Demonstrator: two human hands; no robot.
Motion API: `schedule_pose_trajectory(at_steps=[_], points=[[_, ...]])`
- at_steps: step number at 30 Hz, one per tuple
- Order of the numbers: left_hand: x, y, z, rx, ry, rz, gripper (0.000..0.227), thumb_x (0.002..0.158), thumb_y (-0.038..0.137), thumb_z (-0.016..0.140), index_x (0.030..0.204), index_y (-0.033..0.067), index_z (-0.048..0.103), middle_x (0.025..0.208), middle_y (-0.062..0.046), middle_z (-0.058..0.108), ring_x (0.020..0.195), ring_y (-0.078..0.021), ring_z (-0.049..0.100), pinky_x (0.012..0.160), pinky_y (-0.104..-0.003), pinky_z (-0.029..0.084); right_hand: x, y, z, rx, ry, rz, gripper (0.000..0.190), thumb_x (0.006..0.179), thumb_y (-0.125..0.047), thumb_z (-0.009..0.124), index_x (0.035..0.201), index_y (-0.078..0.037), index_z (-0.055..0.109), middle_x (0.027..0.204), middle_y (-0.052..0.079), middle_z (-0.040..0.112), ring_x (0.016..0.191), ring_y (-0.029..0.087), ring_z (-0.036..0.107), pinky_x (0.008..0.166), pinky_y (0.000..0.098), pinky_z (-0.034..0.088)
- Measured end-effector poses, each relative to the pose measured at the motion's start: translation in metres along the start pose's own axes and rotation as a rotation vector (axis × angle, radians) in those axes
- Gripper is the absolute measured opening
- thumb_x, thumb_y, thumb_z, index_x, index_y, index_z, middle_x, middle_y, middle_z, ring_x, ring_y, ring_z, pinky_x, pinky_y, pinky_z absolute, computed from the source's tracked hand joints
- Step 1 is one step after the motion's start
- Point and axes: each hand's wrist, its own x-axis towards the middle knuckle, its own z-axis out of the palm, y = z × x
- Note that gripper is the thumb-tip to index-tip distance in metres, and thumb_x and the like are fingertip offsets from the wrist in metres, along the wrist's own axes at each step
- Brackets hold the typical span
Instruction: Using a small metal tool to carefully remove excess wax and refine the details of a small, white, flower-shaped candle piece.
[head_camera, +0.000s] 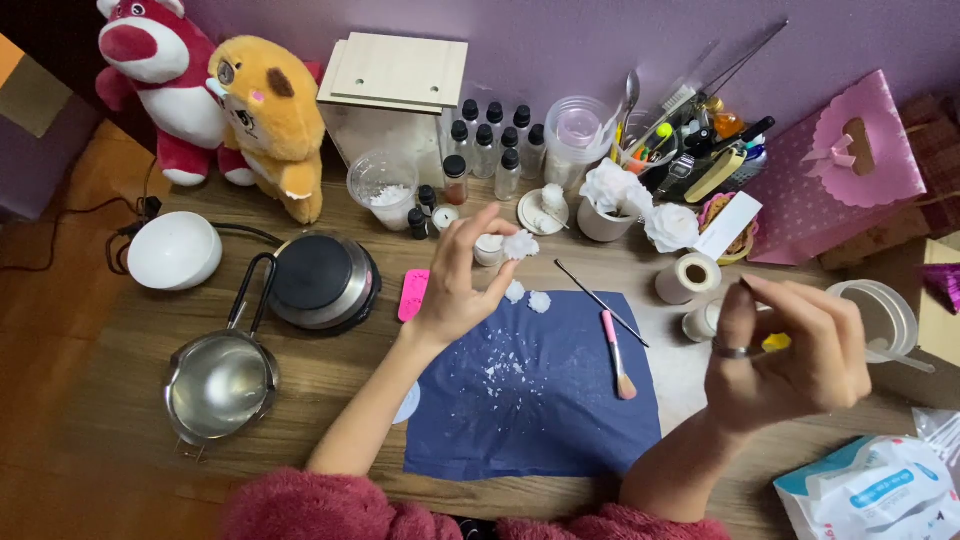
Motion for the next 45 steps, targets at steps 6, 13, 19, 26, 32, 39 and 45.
schedule_pose_trajectory(at_steps=[6,13,19,26,32,39,45], points=[[0.018,-0.042,0.021,0.001,-0.282,-0.129,0.069,0.086,0.004,0.065,0.143,0.0151,0.027,0.122,-0.003,0.056,0.122,-0.0215,0.051,0.114,-0.047,0.032,-0.004,0.002,-0.003,0.02,0.004,-0.033,0.011,0.095,0.001,0.07,0.091,0.01,0.065,0.084,0.025,0.058,0.054,0.021,0.044,0.052,0.0302,0.037],[0.033,-0.088,0.067,-0.04,-0.339,-0.264,0.071,0.08,-0.004,0.062,0.14,0.0165,0.031,0.102,-0.007,0.05,0.087,-0.0203,0.057,0.085,-0.038,0.046,-0.002,-0.006,-0.015,-0.045,-0.024,-0.02,0.008,0.097,0.004,0.072,0.093,0.009,0.066,0.085,0.024,0.06,0.054,0.021,0.045,0.052,0.03,0.038],[0.023,-0.146,0.121,0.009,-0.444,-0.394,0.03,0.081,-0.008,0.054,0.109,-0.0004,0.063,0.105,-0.01,0.049,0.099,-0.0302,0.054,0.091,-0.039,0.044,-0.003,0.0,-0.025,-0.054,0.003,-0.046,0.008,0.095,0.007,0.072,0.094,0.011,0.066,0.087,0.027,0.059,0.052,0.021,0.045,0.055,0.0315,0.039],[0.035,-0.131,0.132,0.042,-0.439,-0.417,0.024,0.08,-0.005,0.059,0.102,0.0045,0.056,0.103,-0.009,0.053,0.091,-0.0279,0.06,0.076,-0.039,0.048,0.0,-0.003,-0.025,-0.037,0.005,-0.043,0.006,0.093,0.006,0.071,0.092,0.008,0.065,0.081,0.023,0.059,0.06,0.023,0.047,0.056,0.0311,0.039],[0.036,-0.134,0.139,0.073,-0.337,-0.486,0.02,0.073,-0.005,0.066,0.086,0.007,0.056,0.095,-0.01,0.057,0.087,-0.0254,0.06,0.077,-0.035,0.047,-0.002,-0.001,-0.026,-0.035,0.033,-0.041,0.007,0.091,0.001,0.07,0.09,0.007,0.066,0.079,0.021,0.058,0.059,0.022,0.049,0.057,0.0309,0.04],[0.036,-0.134,0.138,0.124,-0.416,-0.511,0.021,0.072,-0.002,0.067,0.086,0.009,0.056,0.093,-0.009,0.058,0.08,-0.0253,0.06,0.069,-0.037,0.047,0.0,0.0,-0.024,-0.017,0.018,-0.043,0.005,0.09,0.006,0.071,0.09,0.006,0.065,0.079,0.021,0.058,0.056,0.021,0.048,0.054,0.0296,0.039],[0.039,-0.126,0.136,0.146,-0.504,-0.546,0.039,0.076,0.001,0.069,0.108,0.0067,0.048,0.101,-0.01,0.047,0.086,-0.0295,0.059,0.072,-0.042,0.048,-0.001,-0.002,-0.023,-0.031,0.003,-0.018,0.004,0.091,0.004,0.07,0.091,0.004,0.067,0.079,0.019,0.058,0.056,0.019,0.046,0.054,0.0289,0.038]])
